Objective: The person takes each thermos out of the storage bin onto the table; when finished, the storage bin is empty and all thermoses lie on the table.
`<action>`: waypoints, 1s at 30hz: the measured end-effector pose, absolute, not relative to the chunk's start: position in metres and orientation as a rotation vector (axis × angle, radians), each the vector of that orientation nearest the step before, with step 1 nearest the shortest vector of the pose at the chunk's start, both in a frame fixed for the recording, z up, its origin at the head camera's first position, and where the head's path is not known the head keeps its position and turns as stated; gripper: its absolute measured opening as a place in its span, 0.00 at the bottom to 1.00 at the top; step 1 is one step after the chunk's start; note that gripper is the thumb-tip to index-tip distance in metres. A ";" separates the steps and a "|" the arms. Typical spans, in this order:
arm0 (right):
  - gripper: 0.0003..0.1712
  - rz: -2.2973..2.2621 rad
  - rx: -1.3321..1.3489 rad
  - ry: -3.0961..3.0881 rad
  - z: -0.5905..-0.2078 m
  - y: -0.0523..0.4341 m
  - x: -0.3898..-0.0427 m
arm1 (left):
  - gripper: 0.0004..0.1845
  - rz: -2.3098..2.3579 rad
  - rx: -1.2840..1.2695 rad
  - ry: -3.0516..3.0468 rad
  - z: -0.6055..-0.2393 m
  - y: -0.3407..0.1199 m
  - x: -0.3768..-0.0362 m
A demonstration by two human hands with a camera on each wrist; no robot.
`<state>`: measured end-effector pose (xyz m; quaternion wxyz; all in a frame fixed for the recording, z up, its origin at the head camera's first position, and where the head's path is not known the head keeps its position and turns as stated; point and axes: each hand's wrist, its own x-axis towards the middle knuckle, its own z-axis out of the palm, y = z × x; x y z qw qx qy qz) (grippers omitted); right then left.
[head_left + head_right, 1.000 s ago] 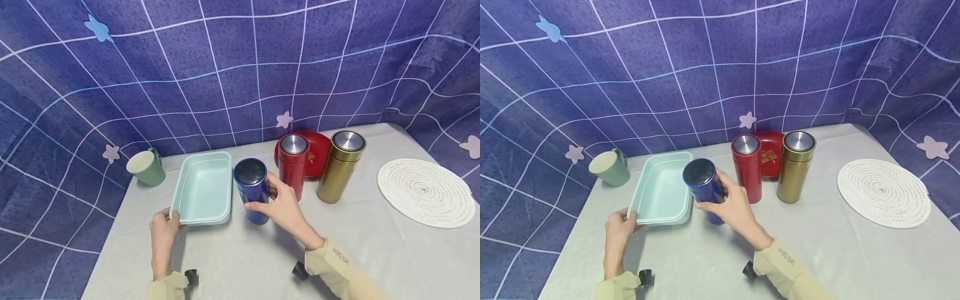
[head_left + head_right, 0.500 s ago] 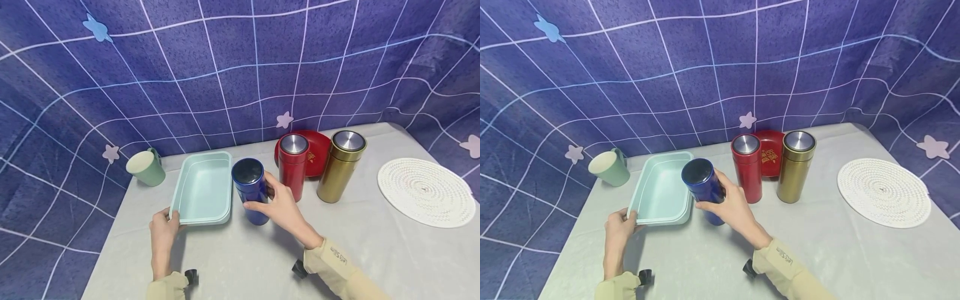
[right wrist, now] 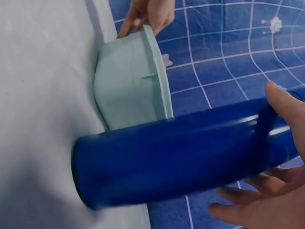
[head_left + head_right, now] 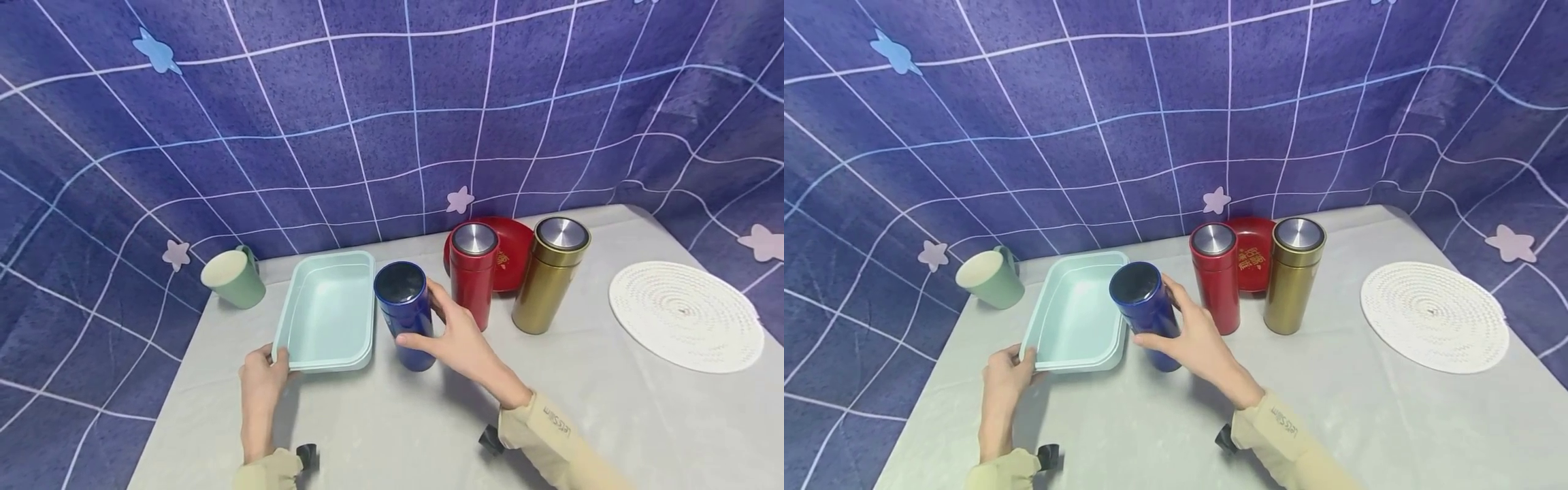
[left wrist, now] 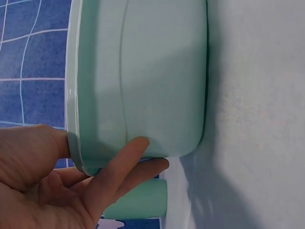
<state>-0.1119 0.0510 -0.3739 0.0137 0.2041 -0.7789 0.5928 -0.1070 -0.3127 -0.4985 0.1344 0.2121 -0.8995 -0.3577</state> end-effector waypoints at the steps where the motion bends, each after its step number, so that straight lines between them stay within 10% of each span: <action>1: 0.53 1.849 0.632 -2.435 -0.373 0.053 -0.111 | 0.28 -1.057 0.606 -2.620 -0.491 -0.310 -0.105; 12: 0.47 1.858 0.708 -2.425 -0.380 0.071 -0.096 | 0.33 -1.115 0.687 -2.733 -0.389 -0.262 -0.067; 30: 0.34 1.553 0.660 -2.484 -0.391 0.144 -0.064 | 0.35 -0.901 0.520 -2.630 -0.358 -0.236 -0.059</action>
